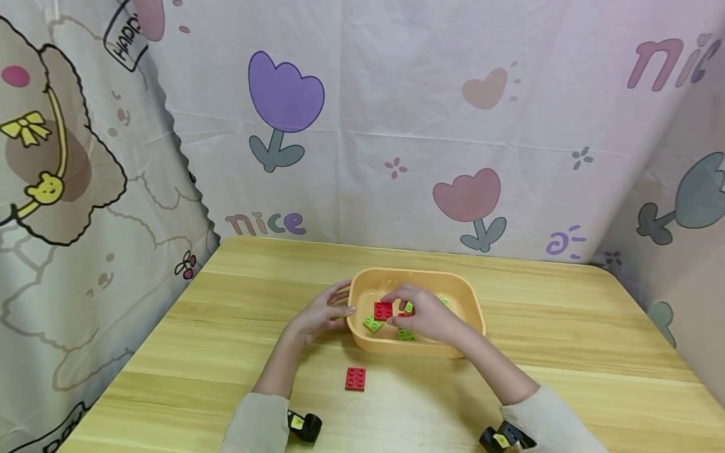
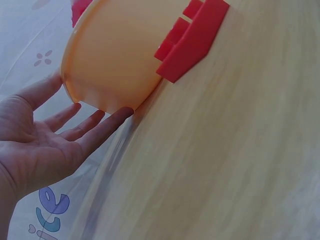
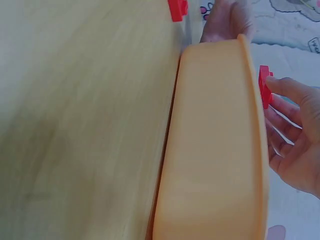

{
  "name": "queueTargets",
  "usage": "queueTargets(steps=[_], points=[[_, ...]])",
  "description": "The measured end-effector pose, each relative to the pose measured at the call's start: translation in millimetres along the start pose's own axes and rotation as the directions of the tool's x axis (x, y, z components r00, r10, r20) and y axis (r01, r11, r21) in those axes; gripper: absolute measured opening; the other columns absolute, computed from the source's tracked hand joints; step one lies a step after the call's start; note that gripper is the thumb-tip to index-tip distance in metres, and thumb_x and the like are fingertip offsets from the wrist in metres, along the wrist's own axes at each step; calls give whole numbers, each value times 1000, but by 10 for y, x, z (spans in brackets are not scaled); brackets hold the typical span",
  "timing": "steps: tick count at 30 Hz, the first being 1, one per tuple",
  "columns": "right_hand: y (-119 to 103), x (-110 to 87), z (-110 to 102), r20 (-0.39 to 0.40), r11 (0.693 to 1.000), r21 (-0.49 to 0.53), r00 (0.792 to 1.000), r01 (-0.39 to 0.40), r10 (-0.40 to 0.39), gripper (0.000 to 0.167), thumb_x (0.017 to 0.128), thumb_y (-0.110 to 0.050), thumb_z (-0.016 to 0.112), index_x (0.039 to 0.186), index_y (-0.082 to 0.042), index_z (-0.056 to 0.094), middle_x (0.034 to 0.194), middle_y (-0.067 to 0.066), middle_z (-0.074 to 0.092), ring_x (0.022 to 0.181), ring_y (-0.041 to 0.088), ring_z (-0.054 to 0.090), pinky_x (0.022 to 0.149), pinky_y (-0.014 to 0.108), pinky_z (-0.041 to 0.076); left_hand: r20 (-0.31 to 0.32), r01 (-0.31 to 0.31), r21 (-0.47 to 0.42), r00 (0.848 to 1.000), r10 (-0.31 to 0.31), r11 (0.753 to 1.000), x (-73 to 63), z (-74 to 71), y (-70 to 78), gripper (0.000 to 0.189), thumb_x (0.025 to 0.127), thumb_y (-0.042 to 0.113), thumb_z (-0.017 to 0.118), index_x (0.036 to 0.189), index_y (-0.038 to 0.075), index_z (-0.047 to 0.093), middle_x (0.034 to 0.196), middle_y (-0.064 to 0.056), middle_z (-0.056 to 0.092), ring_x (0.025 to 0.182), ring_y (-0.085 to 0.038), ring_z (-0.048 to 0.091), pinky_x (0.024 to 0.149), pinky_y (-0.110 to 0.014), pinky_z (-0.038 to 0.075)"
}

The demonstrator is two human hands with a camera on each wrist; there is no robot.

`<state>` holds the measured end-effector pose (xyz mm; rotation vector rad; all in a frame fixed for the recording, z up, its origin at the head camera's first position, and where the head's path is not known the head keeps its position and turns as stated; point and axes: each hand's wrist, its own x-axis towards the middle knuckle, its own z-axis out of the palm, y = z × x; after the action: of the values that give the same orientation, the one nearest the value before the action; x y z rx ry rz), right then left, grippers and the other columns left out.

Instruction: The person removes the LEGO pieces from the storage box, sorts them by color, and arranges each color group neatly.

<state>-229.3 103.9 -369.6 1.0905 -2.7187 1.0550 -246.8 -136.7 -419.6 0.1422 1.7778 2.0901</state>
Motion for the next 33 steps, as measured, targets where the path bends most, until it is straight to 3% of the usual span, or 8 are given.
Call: queueTargets(steps=[5,18,22,25,33], points=[[-105,-107,-26,-5,1000,12,1000,-10,10,31,77,-13,73,107,-11,66,95,-5,57,78,22,56,59,24,49,1,2,-2,1000,-2,1000,2,2,-2,65,86,-4,58,143,8,28,144,-22,25,123,-40,37,87,-44,48],[-243,-385,13,-11,1000,-3,1000,-28,28,32,78,-21,73,109,-20,65,108,-8,57,95,14,54,77,37,51,7,1,-2,1000,-1,1000,12,-4,-5,65,86,-4,57,143,8,27,144,-22,24,122,-40,38,87,-45,48],[-304,-481,43,-1,999,2,999,-40,40,33,77,-19,73,109,-20,66,112,-7,56,95,12,54,80,33,50,4,-2,1,1000,2,1000,8,-3,-8,66,86,-3,58,143,8,27,145,-22,25,123,-39,36,87,-44,48],[-338,-554,88,15,999,-1,999,-33,33,33,78,-19,72,109,-20,65,108,-10,55,86,10,53,72,28,50,-2,-1,2,1000,1,1000,12,-3,-8,66,86,-3,58,143,8,28,145,-21,25,123,-39,36,87,-44,48],[-352,-682,226,19,1000,19,1000,-10,9,34,77,-16,73,110,-22,65,106,-12,56,85,9,52,69,25,49,-1,1,0,1000,-1,1000,13,-12,-11,66,86,-4,58,143,9,27,144,-21,25,121,-39,39,87,-44,48]])
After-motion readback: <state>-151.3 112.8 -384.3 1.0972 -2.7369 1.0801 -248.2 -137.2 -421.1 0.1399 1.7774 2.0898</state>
